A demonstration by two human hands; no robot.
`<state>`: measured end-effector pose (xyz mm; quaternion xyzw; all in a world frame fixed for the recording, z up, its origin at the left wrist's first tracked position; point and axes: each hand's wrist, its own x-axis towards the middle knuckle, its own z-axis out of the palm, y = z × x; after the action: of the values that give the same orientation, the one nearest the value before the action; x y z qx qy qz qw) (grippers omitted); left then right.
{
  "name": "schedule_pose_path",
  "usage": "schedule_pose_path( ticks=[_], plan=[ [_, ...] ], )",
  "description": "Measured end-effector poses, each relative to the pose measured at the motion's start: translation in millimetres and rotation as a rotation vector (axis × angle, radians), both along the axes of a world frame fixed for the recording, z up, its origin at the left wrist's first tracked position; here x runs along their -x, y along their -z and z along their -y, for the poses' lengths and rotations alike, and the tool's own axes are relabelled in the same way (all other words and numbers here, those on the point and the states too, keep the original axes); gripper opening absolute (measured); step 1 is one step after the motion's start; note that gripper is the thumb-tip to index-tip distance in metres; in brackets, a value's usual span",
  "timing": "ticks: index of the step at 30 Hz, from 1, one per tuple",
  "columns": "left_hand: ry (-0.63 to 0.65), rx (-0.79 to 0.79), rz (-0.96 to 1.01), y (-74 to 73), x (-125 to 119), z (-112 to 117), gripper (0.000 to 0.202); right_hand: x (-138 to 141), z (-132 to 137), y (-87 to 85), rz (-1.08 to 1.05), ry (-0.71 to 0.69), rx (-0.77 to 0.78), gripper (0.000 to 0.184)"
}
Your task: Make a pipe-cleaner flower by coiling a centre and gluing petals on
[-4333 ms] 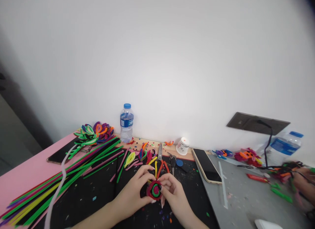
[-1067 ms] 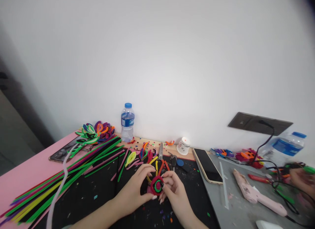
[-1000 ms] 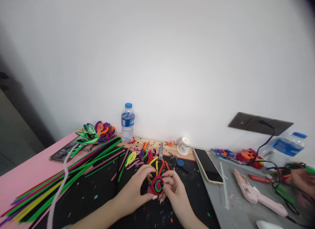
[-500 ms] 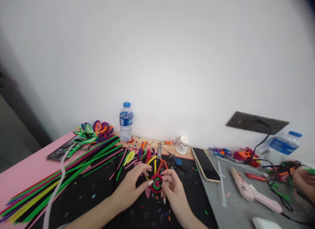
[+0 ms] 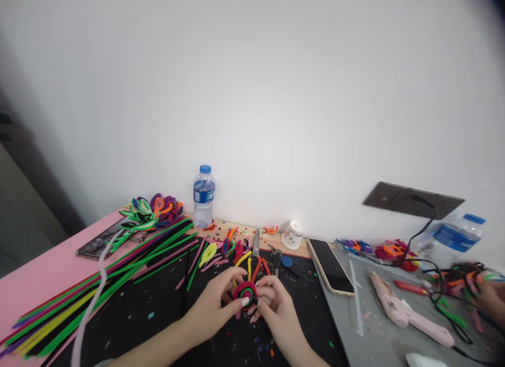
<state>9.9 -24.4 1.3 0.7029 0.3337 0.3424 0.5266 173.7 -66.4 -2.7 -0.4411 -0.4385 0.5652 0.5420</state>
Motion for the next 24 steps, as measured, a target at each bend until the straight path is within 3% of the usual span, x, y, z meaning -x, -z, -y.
schedule_pose_path(
  ticks=[3,9,14,18,21,24],
  plan=[
    [0.005,0.051,0.047,4.4,-3,0,0.027,0,0,2.2,0.005,-0.027,0.004,0.033],
    [-0.174,0.084,0.080,8.3,0,-10,0.027,-11,0,7.7,0.183,0.053,-0.069,0.021],
    [-0.228,0.153,0.134,7.4,2,-15,0.028,-41,-3,-15.4,0.507,0.209,-0.185,0.016],
    [-0.262,0.190,0.189,4.5,1,-16,0.029,-101,-3,-47.9,0.992,0.418,-0.152,0.027],
    [-0.279,0.250,0.233,2.7,1,-15,0.032,-169,10,-62.7,1.391,0.620,0.089,0.042],
    [-0.250,0.378,0.252,1.4,1,-13,0.036,-237,32,-60.4,1.636,0.714,0.365,0.037]
  ],
)
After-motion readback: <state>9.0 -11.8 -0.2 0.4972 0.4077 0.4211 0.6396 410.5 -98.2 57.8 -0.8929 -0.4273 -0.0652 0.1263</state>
